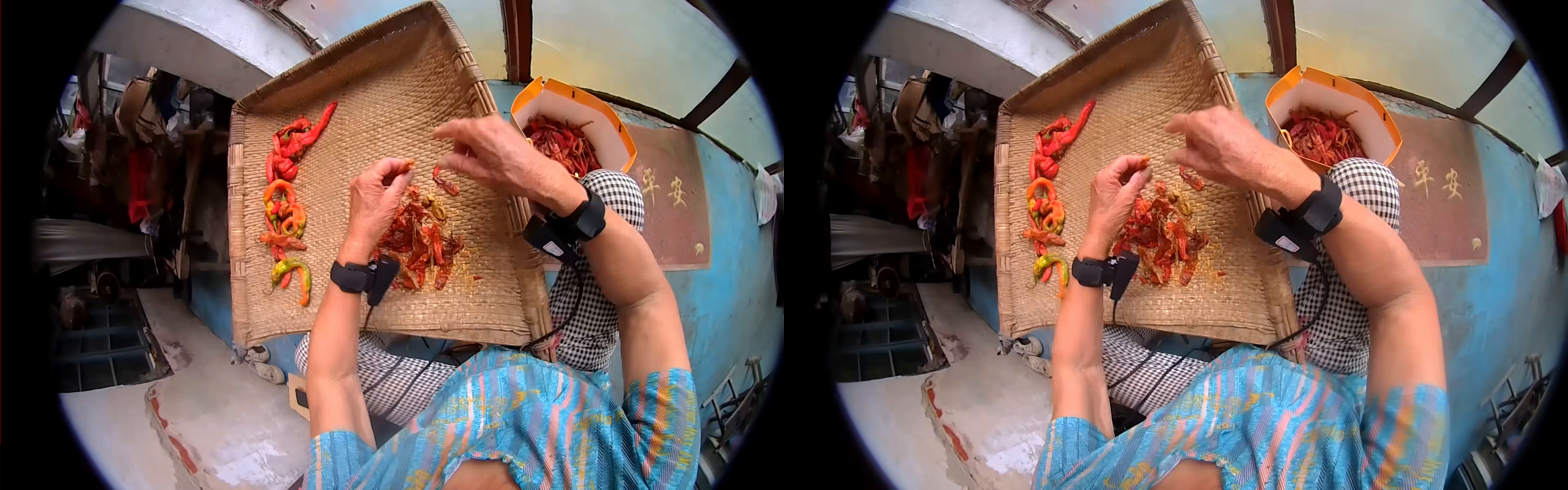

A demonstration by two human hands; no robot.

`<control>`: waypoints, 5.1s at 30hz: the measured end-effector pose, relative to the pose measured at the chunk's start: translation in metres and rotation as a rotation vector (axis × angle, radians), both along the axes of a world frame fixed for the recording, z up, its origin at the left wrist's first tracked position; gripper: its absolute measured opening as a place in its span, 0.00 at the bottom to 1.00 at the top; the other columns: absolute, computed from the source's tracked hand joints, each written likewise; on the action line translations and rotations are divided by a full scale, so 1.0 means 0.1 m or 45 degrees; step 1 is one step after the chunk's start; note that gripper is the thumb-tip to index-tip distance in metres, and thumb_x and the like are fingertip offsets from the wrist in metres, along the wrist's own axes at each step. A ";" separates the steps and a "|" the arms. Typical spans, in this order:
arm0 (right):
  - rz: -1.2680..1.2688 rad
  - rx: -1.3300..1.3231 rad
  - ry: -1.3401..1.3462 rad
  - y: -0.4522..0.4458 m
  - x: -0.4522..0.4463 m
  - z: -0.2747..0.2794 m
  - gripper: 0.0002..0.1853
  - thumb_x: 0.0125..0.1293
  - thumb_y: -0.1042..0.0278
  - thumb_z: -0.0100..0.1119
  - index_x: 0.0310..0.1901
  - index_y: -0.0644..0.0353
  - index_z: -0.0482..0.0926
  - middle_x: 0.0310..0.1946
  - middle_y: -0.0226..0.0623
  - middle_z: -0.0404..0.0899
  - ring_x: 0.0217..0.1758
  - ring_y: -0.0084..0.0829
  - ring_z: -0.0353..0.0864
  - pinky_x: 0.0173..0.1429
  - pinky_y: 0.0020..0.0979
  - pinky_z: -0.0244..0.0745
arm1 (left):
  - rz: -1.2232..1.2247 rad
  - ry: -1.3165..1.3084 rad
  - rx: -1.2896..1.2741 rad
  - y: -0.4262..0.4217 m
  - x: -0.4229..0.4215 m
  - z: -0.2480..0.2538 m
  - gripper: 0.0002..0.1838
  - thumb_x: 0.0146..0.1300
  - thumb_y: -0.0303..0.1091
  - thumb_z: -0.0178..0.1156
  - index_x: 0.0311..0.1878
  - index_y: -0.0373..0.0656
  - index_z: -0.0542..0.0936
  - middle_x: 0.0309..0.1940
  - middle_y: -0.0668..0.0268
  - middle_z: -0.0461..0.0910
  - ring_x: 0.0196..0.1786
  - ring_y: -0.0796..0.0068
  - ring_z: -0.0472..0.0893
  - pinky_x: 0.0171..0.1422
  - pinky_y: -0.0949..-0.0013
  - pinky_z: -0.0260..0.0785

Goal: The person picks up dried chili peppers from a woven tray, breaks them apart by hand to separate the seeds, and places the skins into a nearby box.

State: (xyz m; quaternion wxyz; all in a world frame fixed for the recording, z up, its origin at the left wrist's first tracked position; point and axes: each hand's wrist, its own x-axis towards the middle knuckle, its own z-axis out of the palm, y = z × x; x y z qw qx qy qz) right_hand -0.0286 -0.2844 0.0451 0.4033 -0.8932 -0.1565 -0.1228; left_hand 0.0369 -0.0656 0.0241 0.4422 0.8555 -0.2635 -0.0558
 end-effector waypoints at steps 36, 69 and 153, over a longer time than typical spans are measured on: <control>-0.166 -0.507 -0.051 -0.02 0.02 0.01 0.08 0.60 0.69 0.57 0.32 0.64 0.70 0.25 0.45 0.77 0.32 0.47 0.79 0.36 0.44 0.74 | -0.216 -0.223 0.414 -0.35 0.05 -0.43 0.17 0.49 0.24 0.66 0.43 0.37 0.74 0.29 0.59 0.77 0.33 0.65 0.78 0.40 0.65 0.71; -0.018 0.665 0.326 0.19 0.07 -0.09 0.18 0.60 0.58 0.64 0.33 0.71 0.81 0.23 0.41 0.81 0.25 0.26 0.79 0.27 0.30 0.72 | -0.143 0.440 -0.579 -0.29 -0.21 0.13 0.08 0.64 0.31 0.62 0.40 0.39 0.75 0.32 0.70 0.80 0.34 0.84 0.78 0.41 0.80 0.73; 0.162 -0.021 0.024 0.13 0.04 0.03 0.07 0.66 0.71 0.56 0.41 0.63 0.78 0.30 0.39 0.81 0.29 0.28 0.80 0.33 0.29 0.80 | 0.295 0.490 -0.539 0.57 -0.33 -0.06 0.06 0.63 0.29 0.62 0.41 0.38 0.77 0.35 0.70 0.78 0.33 0.84 0.77 0.35 0.76 0.73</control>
